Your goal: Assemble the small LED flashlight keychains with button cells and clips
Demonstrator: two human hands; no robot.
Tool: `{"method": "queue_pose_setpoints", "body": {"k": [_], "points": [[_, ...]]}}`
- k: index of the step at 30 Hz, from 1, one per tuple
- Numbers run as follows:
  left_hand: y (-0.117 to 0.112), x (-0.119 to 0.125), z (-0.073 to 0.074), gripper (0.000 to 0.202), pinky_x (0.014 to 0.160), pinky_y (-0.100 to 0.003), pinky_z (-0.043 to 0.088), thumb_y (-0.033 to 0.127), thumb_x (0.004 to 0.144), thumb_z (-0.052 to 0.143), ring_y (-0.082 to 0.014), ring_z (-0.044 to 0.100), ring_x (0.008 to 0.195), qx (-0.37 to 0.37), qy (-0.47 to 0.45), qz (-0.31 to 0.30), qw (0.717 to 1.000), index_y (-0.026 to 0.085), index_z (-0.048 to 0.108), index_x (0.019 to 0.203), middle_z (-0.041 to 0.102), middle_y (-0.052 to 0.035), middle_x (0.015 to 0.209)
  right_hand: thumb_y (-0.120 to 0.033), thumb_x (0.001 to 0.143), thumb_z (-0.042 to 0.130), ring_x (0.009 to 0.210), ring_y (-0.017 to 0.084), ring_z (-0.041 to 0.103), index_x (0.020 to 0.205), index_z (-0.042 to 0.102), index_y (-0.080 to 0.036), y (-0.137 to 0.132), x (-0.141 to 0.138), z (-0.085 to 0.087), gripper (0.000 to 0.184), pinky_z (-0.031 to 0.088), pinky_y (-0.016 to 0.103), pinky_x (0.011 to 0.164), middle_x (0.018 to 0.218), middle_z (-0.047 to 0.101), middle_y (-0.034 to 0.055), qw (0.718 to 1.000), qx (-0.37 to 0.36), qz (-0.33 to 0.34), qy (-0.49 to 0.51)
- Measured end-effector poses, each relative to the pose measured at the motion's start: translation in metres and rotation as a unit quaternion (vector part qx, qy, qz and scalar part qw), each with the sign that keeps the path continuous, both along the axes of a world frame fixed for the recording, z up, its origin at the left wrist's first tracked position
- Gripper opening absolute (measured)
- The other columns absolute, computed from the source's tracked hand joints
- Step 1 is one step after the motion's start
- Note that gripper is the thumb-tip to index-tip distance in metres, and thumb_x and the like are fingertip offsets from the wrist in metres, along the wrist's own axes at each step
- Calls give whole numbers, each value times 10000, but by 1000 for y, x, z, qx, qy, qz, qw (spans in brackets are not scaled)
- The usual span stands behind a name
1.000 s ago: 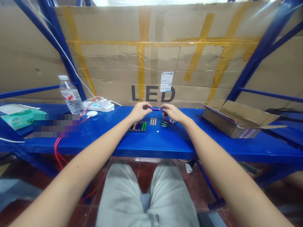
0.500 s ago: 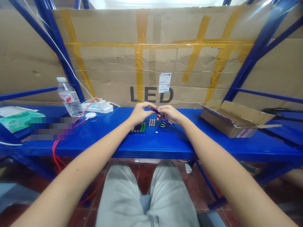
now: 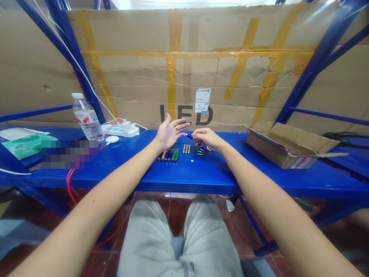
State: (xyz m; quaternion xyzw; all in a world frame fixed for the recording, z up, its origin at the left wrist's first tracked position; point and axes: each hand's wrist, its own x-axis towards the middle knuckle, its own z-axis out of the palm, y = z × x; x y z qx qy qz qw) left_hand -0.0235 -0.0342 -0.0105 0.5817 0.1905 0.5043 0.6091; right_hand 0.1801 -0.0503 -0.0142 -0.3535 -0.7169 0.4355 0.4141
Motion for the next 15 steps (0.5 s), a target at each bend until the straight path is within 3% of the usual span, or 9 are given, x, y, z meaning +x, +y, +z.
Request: {"method": "queue_pose_setpoints", "body": {"k": [15], "points": [[1, -4, 1, 831, 1074, -492, 402, 775, 881, 270, -351, 467, 1377, -36, -22, -18, 999, 141, 622, 1288, 649, -189, 1309, -188, 658, 596, 543, 119, 502, 633, 605, -161, 0, 1, 2, 38, 410, 266, 572, 539, 559, -2, 999, 13, -9, -36]]}}
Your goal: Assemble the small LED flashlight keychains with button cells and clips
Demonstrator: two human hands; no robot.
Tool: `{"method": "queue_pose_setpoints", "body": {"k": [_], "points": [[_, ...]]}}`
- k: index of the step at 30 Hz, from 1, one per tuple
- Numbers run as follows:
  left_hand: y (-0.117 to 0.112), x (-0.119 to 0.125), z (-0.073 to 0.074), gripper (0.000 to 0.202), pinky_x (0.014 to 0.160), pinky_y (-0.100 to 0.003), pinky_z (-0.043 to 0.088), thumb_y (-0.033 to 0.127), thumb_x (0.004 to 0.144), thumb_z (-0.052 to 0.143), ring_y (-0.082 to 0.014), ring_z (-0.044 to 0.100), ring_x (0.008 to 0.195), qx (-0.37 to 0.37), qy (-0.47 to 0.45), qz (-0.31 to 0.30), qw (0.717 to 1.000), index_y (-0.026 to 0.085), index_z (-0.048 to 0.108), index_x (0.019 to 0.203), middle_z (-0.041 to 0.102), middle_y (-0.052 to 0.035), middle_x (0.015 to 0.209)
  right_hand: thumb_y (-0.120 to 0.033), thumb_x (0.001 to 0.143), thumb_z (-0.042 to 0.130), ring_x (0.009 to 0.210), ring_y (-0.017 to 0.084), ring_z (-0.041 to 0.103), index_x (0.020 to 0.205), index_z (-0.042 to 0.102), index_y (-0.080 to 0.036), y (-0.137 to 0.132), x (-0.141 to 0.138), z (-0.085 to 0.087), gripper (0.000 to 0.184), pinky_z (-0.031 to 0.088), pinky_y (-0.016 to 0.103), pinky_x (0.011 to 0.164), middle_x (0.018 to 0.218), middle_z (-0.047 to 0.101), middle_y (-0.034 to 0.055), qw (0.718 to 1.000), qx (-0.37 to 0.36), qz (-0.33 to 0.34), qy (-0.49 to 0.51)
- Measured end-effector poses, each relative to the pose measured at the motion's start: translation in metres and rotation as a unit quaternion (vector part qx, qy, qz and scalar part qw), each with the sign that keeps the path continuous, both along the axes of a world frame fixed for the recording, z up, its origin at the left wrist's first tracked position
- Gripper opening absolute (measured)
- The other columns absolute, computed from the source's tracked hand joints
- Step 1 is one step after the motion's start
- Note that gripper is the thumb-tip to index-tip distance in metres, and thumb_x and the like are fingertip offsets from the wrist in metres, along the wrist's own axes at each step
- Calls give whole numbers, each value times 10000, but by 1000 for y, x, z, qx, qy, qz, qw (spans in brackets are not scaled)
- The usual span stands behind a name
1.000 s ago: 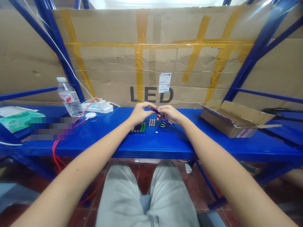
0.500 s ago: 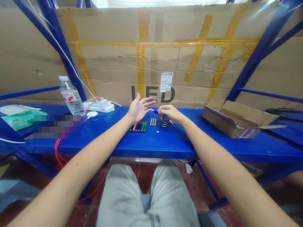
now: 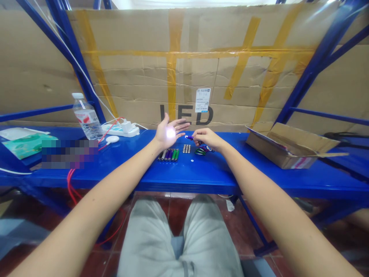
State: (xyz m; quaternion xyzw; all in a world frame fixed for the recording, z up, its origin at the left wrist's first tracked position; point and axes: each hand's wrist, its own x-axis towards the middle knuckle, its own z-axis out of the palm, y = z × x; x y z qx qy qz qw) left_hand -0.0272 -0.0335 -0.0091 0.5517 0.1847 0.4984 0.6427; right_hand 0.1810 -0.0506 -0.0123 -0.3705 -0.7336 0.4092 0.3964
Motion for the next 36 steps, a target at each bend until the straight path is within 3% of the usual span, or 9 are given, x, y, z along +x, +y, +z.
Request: {"method": "queue_pose_setpoints", "body": {"k": [9, 27, 36], "points": [[0, -1, 0, 834, 1031, -486, 442, 783, 857, 294, -357, 468, 1375, 1, 14, 3, 1000, 155, 634, 1287, 645, -183, 1322, -184, 657, 591, 551, 118, 505, 665, 622, -158, 0, 0, 1, 41, 422, 265, 585, 540, 566, -10, 1000, 12, -18, -16], [3, -3, -1, 868, 1119, -511, 343, 794, 833, 299, -366, 382, 1434, 0, 34, -24, 999, 175, 574, 1374, 608, -183, 1373, -195, 635, 594, 561, 126, 508, 652, 630, -159, -4, 1, 4, 54, 407, 273, 597, 543, 566, -8, 999, 26, -26, -35], [1, -4, 0, 861, 1085, -514, 377, 800, 828, 297, -367, 413, 1412, 7, 37, -23, 999, 187, 590, 1357, 627, -173, 1353, -178, 627, 604, 560, 126, 521, 675, 645, -159, -3, 1, 4, 66, 422, 266, 587, 548, 585, -6, 999, 16, -30, -28]]}}
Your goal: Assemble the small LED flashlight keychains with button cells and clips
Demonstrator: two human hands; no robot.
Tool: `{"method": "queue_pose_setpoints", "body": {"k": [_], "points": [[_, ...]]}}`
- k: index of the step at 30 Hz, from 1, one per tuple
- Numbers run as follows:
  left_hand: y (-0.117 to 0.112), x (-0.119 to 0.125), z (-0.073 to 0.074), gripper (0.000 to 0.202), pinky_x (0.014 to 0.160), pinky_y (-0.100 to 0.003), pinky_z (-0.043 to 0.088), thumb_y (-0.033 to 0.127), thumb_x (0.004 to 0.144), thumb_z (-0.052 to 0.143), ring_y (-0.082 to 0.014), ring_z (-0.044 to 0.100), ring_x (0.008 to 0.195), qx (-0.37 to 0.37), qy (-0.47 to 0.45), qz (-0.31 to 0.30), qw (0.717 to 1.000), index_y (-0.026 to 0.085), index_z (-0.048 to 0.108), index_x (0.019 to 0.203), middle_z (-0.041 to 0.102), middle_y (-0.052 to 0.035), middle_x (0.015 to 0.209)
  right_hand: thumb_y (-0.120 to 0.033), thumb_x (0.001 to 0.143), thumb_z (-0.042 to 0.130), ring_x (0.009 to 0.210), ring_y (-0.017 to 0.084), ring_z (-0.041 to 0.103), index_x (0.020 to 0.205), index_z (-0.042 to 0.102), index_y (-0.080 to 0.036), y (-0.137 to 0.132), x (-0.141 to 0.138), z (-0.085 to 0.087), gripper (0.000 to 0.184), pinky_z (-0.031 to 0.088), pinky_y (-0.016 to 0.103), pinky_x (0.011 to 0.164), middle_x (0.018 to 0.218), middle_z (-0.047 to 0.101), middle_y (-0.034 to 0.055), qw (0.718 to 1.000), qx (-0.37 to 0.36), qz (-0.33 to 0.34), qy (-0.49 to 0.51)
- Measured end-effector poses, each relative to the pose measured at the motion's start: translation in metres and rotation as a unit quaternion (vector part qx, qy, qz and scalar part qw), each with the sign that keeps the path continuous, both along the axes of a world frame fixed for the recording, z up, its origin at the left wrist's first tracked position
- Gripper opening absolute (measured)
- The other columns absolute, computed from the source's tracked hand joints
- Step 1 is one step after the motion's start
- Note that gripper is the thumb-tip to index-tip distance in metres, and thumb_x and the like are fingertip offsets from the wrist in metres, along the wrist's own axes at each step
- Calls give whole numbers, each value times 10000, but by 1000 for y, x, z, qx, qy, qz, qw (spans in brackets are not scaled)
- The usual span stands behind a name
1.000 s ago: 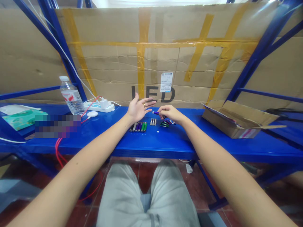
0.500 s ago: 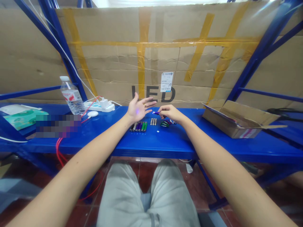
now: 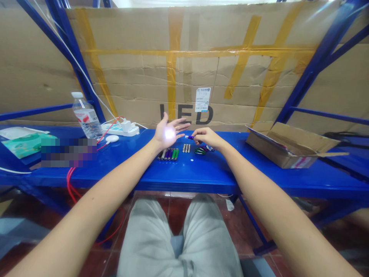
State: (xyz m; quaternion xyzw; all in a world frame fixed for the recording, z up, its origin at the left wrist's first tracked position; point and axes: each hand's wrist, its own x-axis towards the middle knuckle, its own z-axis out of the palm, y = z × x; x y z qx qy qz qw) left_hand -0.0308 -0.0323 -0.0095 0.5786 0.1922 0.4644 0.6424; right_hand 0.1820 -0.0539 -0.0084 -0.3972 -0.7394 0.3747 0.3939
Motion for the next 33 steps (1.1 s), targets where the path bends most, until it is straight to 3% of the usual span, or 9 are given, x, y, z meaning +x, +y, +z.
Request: {"method": "queue_pose_setpoints", "body": {"k": [33], "points": [[-3, 0, 1, 848, 1075, -525, 382, 804, 835, 290, -371, 441, 1391, -2, -1, -5, 1000, 179, 629, 1298, 653, -176, 1310, -242, 619, 648, 553, 115, 485, 708, 661, -156, 4, 1, -2, 124, 395, 266, 564, 549, 555, -23, 1000, 21, 2, -4]]}}
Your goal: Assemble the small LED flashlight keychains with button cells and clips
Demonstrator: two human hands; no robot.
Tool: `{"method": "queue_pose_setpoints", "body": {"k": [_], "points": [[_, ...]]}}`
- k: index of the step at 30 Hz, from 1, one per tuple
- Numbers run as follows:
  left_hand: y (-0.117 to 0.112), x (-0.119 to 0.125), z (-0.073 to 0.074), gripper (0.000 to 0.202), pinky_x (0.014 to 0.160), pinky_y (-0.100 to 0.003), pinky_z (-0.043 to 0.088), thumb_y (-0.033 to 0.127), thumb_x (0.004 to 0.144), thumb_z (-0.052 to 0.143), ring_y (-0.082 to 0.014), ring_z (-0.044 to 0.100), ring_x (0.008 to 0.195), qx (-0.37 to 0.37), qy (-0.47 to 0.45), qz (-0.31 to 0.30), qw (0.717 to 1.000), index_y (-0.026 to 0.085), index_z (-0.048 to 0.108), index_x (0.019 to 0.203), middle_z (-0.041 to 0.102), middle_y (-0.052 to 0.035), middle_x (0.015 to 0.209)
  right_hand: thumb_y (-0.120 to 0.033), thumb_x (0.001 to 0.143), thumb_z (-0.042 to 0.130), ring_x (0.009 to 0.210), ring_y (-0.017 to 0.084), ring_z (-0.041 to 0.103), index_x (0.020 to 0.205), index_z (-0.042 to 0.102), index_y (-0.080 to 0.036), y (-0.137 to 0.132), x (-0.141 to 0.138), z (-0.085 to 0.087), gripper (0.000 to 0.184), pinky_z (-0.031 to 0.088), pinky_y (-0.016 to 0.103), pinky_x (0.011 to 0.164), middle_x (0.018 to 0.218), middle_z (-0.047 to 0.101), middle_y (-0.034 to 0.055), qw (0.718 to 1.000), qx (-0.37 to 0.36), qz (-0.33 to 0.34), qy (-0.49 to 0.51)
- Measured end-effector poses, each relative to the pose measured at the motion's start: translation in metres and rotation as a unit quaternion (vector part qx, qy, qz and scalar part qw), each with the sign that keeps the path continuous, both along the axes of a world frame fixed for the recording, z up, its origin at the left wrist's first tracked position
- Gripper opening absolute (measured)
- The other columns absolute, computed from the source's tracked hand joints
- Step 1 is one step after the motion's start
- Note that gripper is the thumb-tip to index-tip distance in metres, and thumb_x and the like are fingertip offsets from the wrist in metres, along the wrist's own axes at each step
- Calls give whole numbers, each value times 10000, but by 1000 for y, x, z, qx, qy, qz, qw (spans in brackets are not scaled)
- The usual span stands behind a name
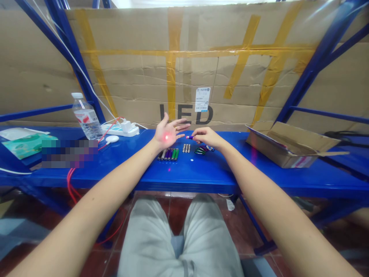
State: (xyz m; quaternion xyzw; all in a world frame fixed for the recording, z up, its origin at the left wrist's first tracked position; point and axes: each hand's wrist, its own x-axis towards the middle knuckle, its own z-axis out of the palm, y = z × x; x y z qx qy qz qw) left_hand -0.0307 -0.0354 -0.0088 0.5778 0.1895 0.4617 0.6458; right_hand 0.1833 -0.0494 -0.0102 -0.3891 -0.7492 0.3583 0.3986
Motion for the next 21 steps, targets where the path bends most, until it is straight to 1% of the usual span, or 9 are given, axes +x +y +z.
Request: {"method": "queue_pose_setpoints", "body": {"k": [8, 14, 18, 21], "points": [[0, 0, 0, 858, 1069, -518, 395, 810, 835, 290, -373, 444, 1388, 4, -10, -2, 1000, 167, 635, 1287, 652, -184, 1310, -262, 633, 643, 555, 122, 501, 748, 661, -157, 4, 2, -2, 156, 410, 268, 563, 567, 562, -20, 1000, 4, -4, -10], [-2, -1, 1, 864, 1061, -521, 407, 799, 838, 304, -369, 450, 1383, 14, 14, 9, 1000, 155, 594, 1336, 630, -191, 1341, -296, 650, 637, 571, 125, 494, 761, 666, -152, 8, 4, -6, 184, 399, 265, 562, 577, 559, -17, 999, 22, 1, -30], [-4, -1, 4, 850, 1036, -486, 437, 802, 838, 319, -354, 489, 1350, 41, 40, 16, 998, 158, 608, 1313, 626, -180, 1351, -316, 667, 623, 576, 121, 486, 786, 670, -149, 10, 5, -7, 210, 390, 263, 563, 612, 576, -15, 998, 40, -4, -45], [-3, 0, 2, 790, 984, -450, 472, 778, 851, 361, -335, 551, 1280, 86, 89, 48, 991, 164, 632, 1269, 649, -169, 1317, -329, 687, 611, 576, 122, 484, 807, 677, -146, 13, 5, -9, 228, 373, 262, 553, 628, 582, -13, 997, 44, -11, -64]]}}
